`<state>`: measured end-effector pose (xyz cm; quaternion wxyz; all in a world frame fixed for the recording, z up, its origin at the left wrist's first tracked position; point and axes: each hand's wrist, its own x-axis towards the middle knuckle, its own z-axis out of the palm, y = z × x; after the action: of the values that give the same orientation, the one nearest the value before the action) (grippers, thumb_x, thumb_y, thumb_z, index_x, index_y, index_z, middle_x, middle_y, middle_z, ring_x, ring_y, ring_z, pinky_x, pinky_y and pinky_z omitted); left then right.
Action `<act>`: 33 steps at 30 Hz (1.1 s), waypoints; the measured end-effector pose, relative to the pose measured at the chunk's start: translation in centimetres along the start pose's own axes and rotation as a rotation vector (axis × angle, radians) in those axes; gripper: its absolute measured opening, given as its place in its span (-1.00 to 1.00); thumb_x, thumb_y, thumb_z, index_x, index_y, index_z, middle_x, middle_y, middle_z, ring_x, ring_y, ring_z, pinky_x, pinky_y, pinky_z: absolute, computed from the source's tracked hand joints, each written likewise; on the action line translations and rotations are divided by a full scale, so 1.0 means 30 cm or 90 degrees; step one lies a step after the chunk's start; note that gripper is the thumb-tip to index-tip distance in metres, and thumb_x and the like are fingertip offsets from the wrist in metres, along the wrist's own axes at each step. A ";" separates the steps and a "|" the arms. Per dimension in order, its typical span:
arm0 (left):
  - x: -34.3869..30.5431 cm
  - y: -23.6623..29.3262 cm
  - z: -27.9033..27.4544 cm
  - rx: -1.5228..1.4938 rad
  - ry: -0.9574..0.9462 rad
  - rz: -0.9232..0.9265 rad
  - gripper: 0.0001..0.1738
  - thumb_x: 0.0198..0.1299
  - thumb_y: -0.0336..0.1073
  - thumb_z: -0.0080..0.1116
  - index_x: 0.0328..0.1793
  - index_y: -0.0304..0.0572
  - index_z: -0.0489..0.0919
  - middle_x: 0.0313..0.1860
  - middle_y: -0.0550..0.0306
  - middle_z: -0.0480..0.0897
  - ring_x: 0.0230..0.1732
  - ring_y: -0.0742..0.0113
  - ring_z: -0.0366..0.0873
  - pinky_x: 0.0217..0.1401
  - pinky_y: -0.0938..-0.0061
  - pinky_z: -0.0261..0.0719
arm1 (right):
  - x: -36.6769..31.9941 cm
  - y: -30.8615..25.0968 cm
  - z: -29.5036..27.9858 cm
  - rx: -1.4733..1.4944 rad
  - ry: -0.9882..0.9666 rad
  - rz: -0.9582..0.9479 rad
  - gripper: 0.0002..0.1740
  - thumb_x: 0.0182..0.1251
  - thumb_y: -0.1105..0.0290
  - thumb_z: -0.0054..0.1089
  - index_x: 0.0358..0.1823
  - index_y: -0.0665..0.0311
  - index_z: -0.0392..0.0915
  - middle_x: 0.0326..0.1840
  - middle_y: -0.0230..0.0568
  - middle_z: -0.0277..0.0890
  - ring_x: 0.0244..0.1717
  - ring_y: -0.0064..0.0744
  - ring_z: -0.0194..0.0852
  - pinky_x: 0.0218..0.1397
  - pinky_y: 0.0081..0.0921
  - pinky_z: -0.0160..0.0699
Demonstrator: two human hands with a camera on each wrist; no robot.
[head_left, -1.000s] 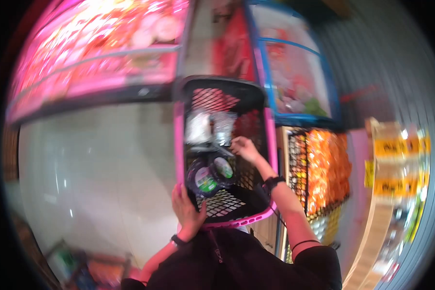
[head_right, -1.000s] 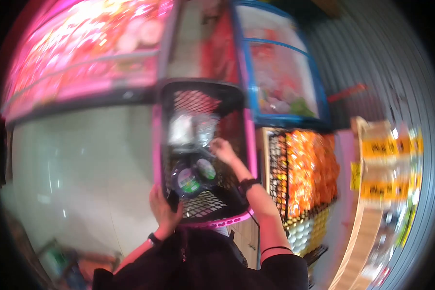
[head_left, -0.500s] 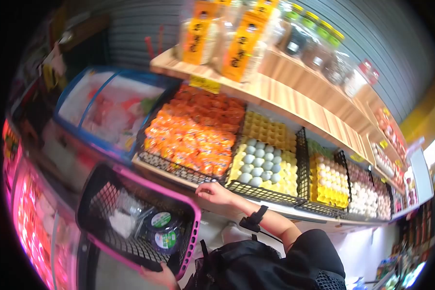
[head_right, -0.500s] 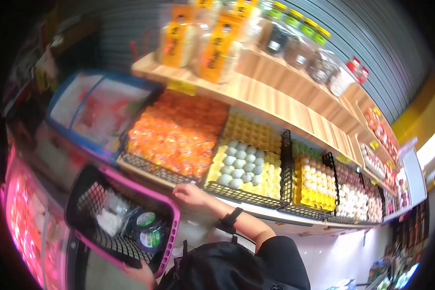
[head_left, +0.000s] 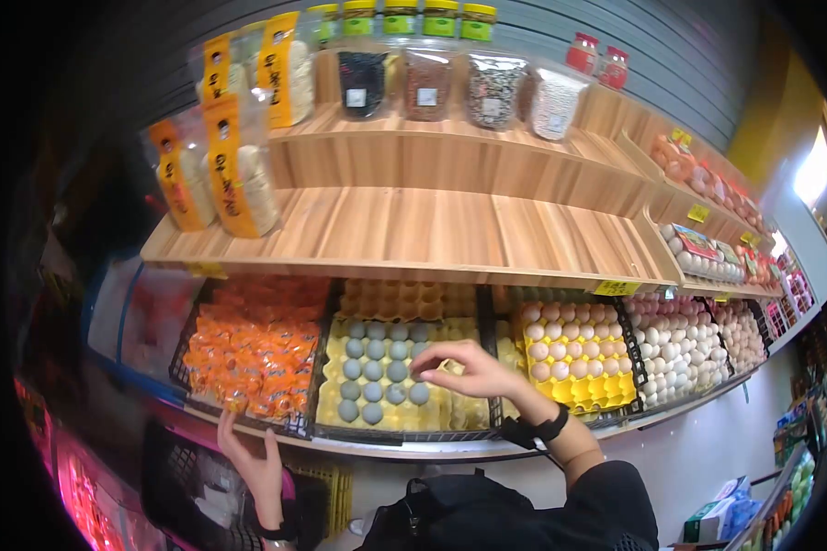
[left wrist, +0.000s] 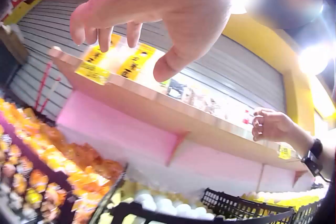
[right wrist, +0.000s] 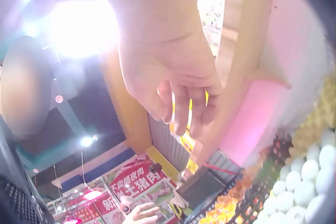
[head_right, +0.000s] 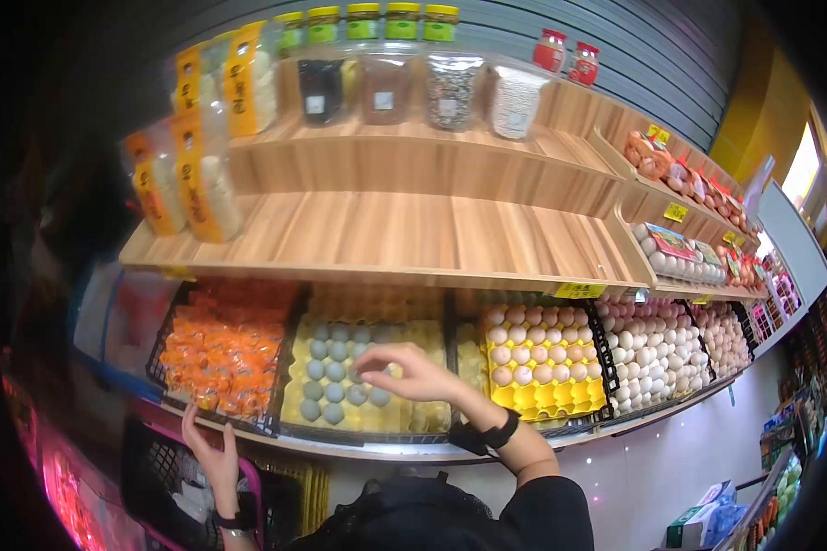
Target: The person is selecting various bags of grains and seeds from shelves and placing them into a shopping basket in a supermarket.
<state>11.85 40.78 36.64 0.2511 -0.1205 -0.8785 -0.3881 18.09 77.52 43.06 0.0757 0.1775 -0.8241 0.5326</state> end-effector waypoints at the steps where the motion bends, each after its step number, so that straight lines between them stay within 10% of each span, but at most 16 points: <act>1: 0.054 0.067 0.050 -0.028 -0.027 0.039 -0.35 0.01 -0.47 0.23 0.28 -0.31 0.29 0.31 -0.18 0.30 0.38 -0.10 0.17 0.45 0.11 0.03 | -0.020 -0.006 -0.076 0.046 0.040 0.001 -0.80 0.35 0.40 0.15 -0.06 0.32 0.56 -0.16 -0.23 0.63 -0.09 -0.45 0.60 -0.02 -0.48 0.54; 8: 0.391 0.573 0.327 -0.333 -0.319 0.267 -0.52 0.03 -0.45 0.26 0.13 -0.27 0.43 0.16 -0.02 0.49 0.27 0.12 0.39 0.32 0.27 0.31 | -0.054 0.033 -0.553 0.134 0.361 -0.026 -0.77 0.36 0.49 0.13 0.01 0.33 0.48 -0.16 -0.23 0.60 -0.13 -0.50 0.57 -0.03 -0.52 0.58; 16: 0.733 1.118 0.721 -0.420 -0.471 0.423 -0.31 0.09 -0.23 0.33 0.33 -0.12 0.28 0.24 0.03 0.44 0.32 0.19 0.32 0.23 0.24 0.36 | 0.117 0.179 -0.979 -0.193 0.717 -0.071 -0.67 0.17 0.46 0.27 -0.04 0.34 0.45 -0.20 -0.25 0.47 -0.19 -0.47 0.45 -0.11 -0.51 0.53; 18: 0.802 1.213 0.877 -0.379 -0.506 0.441 -0.24 0.08 -0.21 0.35 0.37 -0.11 0.22 0.30 -0.01 0.37 0.34 0.12 0.29 0.23 0.19 0.38 | 0.171 0.192 -1.056 -0.228 0.833 -0.097 -0.68 0.08 0.46 0.21 -0.11 0.35 0.46 -0.18 0.01 0.48 -0.11 -0.12 0.47 -0.02 -0.31 0.48; 28: 0.983 1.572 1.347 -0.482 -0.462 0.325 0.01 0.10 -0.28 0.26 0.52 -0.42 -0.15 0.46 -0.33 0.12 0.47 -0.04 0.12 0.43 0.25 0.20 | 0.314 0.330 -1.377 -0.221 0.769 0.002 -0.09 0.11 0.23 0.38 0.38 0.43 0.04 0.26 0.23 0.28 0.33 0.03 0.23 0.36 -0.19 0.22; 33: 1.028 1.615 1.485 -0.489 -0.420 0.211 0.10 -0.08 -0.20 0.33 0.48 -0.49 -0.09 0.42 -0.38 0.18 0.45 -0.11 0.17 0.45 0.32 0.17 | 0.316 0.356 -1.394 -0.189 0.655 -0.051 -0.06 0.14 0.19 0.41 0.39 0.46 0.02 0.15 0.13 0.37 0.28 -0.10 0.29 0.31 -0.23 0.28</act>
<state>-10.00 106.83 57.73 -0.0425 -0.4568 -0.6744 -0.5786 2.64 117.30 54.56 0.5141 -0.0876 -0.7395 0.4256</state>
